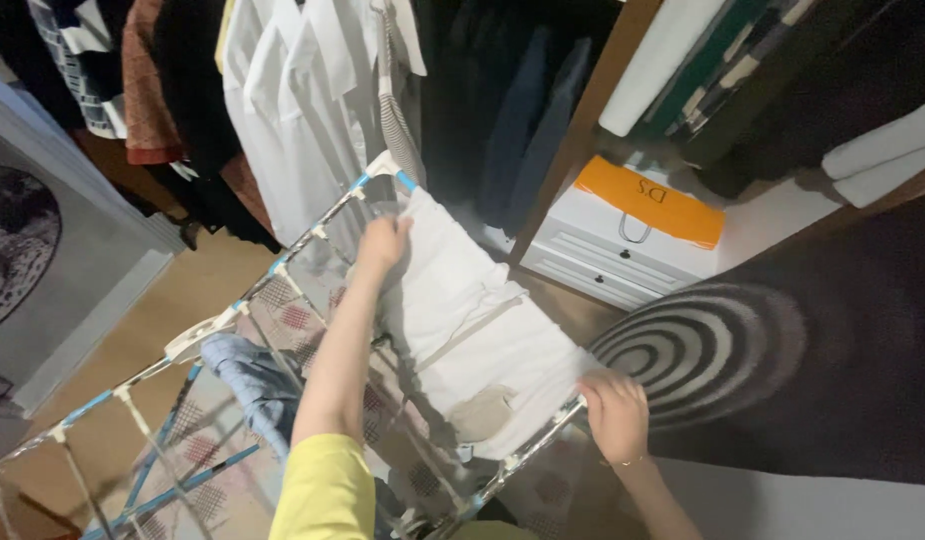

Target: The person takes various garments from a laundry basket and hangs them on a collapsible drying rack. They handle pants, shirts, and smaller items one at a time, spreading them across the rack's bars.

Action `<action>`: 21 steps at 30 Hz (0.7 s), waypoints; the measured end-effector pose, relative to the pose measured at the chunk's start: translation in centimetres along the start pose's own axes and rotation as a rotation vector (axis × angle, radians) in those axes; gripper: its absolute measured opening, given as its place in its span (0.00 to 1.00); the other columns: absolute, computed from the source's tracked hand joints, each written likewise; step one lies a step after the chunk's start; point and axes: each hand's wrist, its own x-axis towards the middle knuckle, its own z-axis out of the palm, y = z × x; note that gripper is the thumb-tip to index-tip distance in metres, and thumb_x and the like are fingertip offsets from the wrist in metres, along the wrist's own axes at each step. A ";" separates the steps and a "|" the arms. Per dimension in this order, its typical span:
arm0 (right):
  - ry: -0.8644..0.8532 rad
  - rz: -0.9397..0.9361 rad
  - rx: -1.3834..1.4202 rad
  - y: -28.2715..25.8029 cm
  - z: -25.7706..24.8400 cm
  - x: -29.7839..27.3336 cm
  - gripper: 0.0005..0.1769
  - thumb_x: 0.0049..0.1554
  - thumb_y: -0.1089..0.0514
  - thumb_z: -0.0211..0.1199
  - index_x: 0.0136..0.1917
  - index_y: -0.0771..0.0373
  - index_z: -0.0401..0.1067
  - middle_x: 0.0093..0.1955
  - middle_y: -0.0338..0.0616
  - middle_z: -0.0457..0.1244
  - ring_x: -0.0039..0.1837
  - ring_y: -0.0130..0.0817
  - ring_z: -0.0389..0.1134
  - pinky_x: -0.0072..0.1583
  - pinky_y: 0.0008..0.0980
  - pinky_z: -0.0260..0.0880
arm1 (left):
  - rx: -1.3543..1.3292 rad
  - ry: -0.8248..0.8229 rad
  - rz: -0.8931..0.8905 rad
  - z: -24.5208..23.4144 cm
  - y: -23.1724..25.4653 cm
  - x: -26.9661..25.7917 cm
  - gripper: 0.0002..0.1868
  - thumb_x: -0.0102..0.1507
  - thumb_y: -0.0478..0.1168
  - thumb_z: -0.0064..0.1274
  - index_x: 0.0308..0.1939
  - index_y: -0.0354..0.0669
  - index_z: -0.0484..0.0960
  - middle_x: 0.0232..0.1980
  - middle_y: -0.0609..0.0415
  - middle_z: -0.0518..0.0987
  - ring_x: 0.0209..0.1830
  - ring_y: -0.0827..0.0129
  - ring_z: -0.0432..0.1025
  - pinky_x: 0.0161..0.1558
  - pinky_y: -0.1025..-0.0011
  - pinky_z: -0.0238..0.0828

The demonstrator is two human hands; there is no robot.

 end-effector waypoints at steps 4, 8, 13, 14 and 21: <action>0.124 -0.071 0.162 -2.3 -4.1 -0.1 0.06 0.56 0.62 0.62 0.46 0.65 0.76 0.47 0.49 0.69 0.51 0.49 0.69 0.56 0.44 0.67 | -0.250 0.197 -0.011 -6.1 2.7 1.9 0.21 0.69 0.53 0.48 0.46 0.39 0.85 0.46 0.37 0.82 0.50 0.41 0.76 0.52 0.51 0.70; 0.151 -0.349 0.184 -3.3 -5.2 -2.9 0.01 0.55 0.65 0.63 0.41 0.62 0.74 0.45 0.46 0.68 0.49 0.43 0.72 0.53 0.39 0.72 | -0.223 0.563 -0.065 -11.0 -0.4 3.5 0.19 0.74 0.50 0.46 0.46 0.36 0.81 0.47 0.39 0.80 0.50 0.43 0.74 0.53 0.52 0.69; -0.045 -0.400 0.388 -7.7 -5.5 -0.3 0.05 0.50 0.64 0.66 0.42 0.64 0.75 0.45 0.48 0.68 0.47 0.46 0.72 0.49 0.41 0.72 | 0.099 0.369 -0.144 -9.0 -9.2 2.9 0.16 0.70 0.51 0.51 0.50 0.44 0.83 0.52 0.41 0.79 0.55 0.42 0.71 0.54 0.48 0.66; -0.194 -0.326 0.419 -7.4 -4.4 -0.5 0.05 0.51 0.65 0.66 0.43 0.63 0.75 0.44 0.47 0.68 0.47 0.47 0.72 0.48 0.42 0.72 | 0.165 0.309 -0.171 -7.9 -10.7 2.3 0.18 0.65 0.52 0.55 0.53 0.47 0.83 0.54 0.41 0.78 0.56 0.42 0.70 0.55 0.48 0.66; -0.517 -0.229 0.412 -7.7 -2.9 0.0 0.03 0.56 0.60 0.64 0.45 0.60 0.76 0.44 0.42 0.69 0.48 0.43 0.72 0.50 0.39 0.70 | 0.201 0.025 -0.255 -1.0 -16.8 -3.1 0.27 0.61 0.54 0.58 0.60 0.48 0.79 0.61 0.38 0.74 0.61 0.42 0.70 0.59 0.48 0.68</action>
